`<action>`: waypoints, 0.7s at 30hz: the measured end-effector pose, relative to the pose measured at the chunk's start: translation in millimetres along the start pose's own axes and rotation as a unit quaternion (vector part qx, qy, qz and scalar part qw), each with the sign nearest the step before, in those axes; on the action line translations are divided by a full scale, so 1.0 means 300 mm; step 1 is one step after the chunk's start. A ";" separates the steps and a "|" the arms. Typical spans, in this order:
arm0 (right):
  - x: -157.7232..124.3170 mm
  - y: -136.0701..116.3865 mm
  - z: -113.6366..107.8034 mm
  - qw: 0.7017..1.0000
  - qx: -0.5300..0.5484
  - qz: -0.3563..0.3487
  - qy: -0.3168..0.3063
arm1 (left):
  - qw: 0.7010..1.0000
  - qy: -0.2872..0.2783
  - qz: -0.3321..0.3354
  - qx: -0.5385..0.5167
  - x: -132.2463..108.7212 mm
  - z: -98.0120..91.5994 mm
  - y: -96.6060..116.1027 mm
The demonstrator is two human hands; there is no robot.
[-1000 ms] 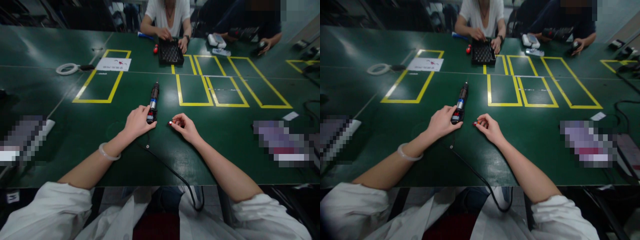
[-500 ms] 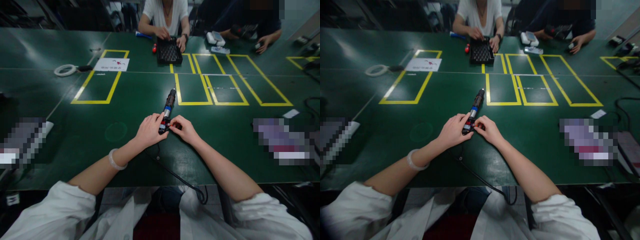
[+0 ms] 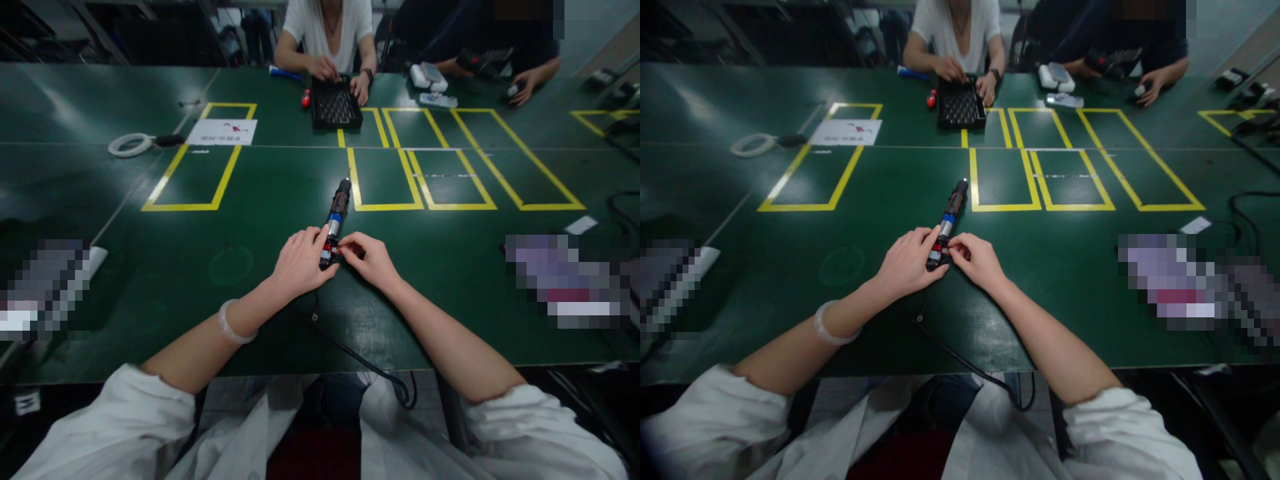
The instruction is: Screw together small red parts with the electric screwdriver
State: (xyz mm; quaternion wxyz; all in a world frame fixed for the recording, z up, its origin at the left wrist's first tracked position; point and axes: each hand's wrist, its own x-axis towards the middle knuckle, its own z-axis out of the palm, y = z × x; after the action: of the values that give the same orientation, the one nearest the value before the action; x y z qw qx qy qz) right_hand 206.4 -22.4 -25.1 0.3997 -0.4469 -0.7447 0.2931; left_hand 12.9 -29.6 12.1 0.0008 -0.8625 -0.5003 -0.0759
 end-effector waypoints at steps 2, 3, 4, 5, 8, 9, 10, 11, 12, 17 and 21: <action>-0.003 -0.007 -0.005 1.000 0.012 0.021 0.010 | 1.000 -0.009 -0.023 0.014 0.013 -0.007 0.016; -0.004 -0.009 -0.008 0.999 0.018 0.027 0.012 | 0.999 -0.011 -0.036 0.019 0.020 -0.008 0.023; -0.004 -0.010 -0.010 0.999 0.025 0.030 0.012 | 0.999 -0.012 -0.047 0.023 0.026 -0.009 0.028; -0.004 -0.009 -0.012 0.999 0.035 0.030 0.009 | 0.998 -0.013 -0.055 0.026 0.032 -0.010 0.030; -0.002 -0.002 -0.012 0.996 0.081 0.024 -0.017 | 0.997 -0.019 -0.061 0.031 0.038 -0.008 0.018; 0.000 0.002 -0.010 0.995 0.096 0.022 -0.030 | 0.998 -0.021 -0.059 0.032 0.035 -0.008 0.007; 0.000 0.005 -0.009 0.994 0.101 0.017 -0.040 | 0.998 -0.023 -0.056 0.035 0.032 -0.009 -0.007; 0.001 0.008 -0.007 0.994 0.099 0.012 -0.049 | 0.998 -0.024 -0.053 0.037 0.027 -0.011 -0.024; 0.001 0.010 -0.006 0.994 0.100 0.010 -0.053 | 0.998 -0.025 -0.052 0.040 0.022 -0.014 -0.044; -0.003 0.018 -0.005 0.993 0.097 0.020 -0.062 | 0.993 -0.045 -0.094 0.059 -0.003 -0.046 -0.193; -0.005 0.018 -0.003 0.993 0.085 0.028 -0.073 | 0.982 -0.066 -0.164 0.063 -0.015 -0.076 -0.374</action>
State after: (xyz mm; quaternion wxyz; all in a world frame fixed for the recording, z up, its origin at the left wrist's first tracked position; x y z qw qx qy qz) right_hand 209.8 -21.4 -29.4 0.3720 -0.4097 -0.7314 0.3985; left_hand -89.0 20.8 25.6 0.0100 -0.7699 -0.6379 0.0136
